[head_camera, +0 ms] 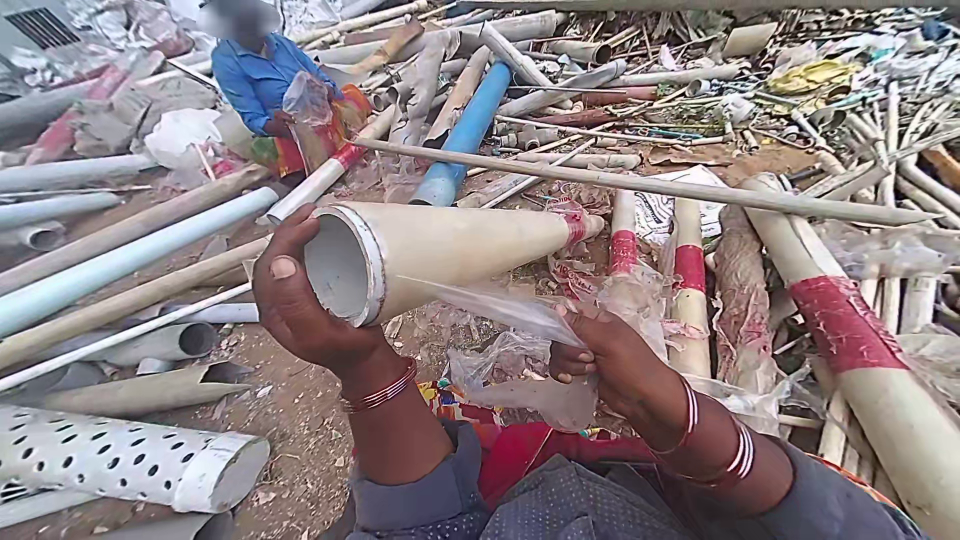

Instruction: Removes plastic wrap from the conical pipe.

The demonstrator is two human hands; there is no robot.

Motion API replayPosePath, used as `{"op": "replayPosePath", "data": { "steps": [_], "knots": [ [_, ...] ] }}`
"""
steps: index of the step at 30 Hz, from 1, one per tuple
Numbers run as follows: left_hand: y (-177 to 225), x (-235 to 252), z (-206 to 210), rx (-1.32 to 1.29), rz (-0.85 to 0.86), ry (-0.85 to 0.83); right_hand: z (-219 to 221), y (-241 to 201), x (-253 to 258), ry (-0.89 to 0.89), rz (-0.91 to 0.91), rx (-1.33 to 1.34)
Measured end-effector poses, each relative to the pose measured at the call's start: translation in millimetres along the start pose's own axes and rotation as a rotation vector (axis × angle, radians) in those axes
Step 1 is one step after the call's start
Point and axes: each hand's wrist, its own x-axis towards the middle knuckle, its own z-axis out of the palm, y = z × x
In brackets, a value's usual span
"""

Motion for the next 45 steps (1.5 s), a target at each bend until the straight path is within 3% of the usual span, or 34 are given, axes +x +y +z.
{"op": "replayPosePath", "data": {
  "steps": [6, 10, 14, 17, 20, 23, 25, 27, 29, 32, 38, 45],
  "knots": [
    [8, -2, 12, -0.118, 0.053, -0.050, -25, -35, -31, -0.021, -0.298, -0.205],
    [16, -10, 17, -0.140, 0.069, -0.069, -39, -59, -19, 0.036, -0.263, -0.198],
    [16, -12, 14, -0.113, 0.047, -0.047, -63, -61, -6, 0.053, -0.323, -0.672],
    [14, -10, 11, -0.100, 0.001, -0.007, -70, -47, -9, -0.048, -0.298, -0.742],
    [4, -7, 2, -0.088, -0.011, 0.009, -63, -21, -17, -0.243, -0.173, -0.621],
    [-4, -2, -5, -0.110, -0.036, 0.069, -58, 19, -13, -0.480, 0.168, -0.223],
    [-9, 1, -11, -0.100, -0.058, 0.070, -57, 39, -4, -0.396, 0.329, -0.146],
    [-12, 3, -16, -0.084, -0.074, 0.062, -53, 46, 7, -0.134, 0.396, -0.235],
    [-13, 4, -18, -0.090, -0.080, 0.066, -54, 50, 22, 0.016, 0.383, -0.255],
    [-14, 3, -19, -0.095, -0.050, 0.030, -44, 40, 41, 0.049, 0.331, -0.274],
    [-5, -1, -9, -0.106, 0.006, -0.038, -9, 38, 79, -0.150, 0.213, -0.140],
    [8, -7, 2, -0.103, -0.061, 0.000, 1, 56, 91, -0.226, 0.163, 0.295]
  ]
}}
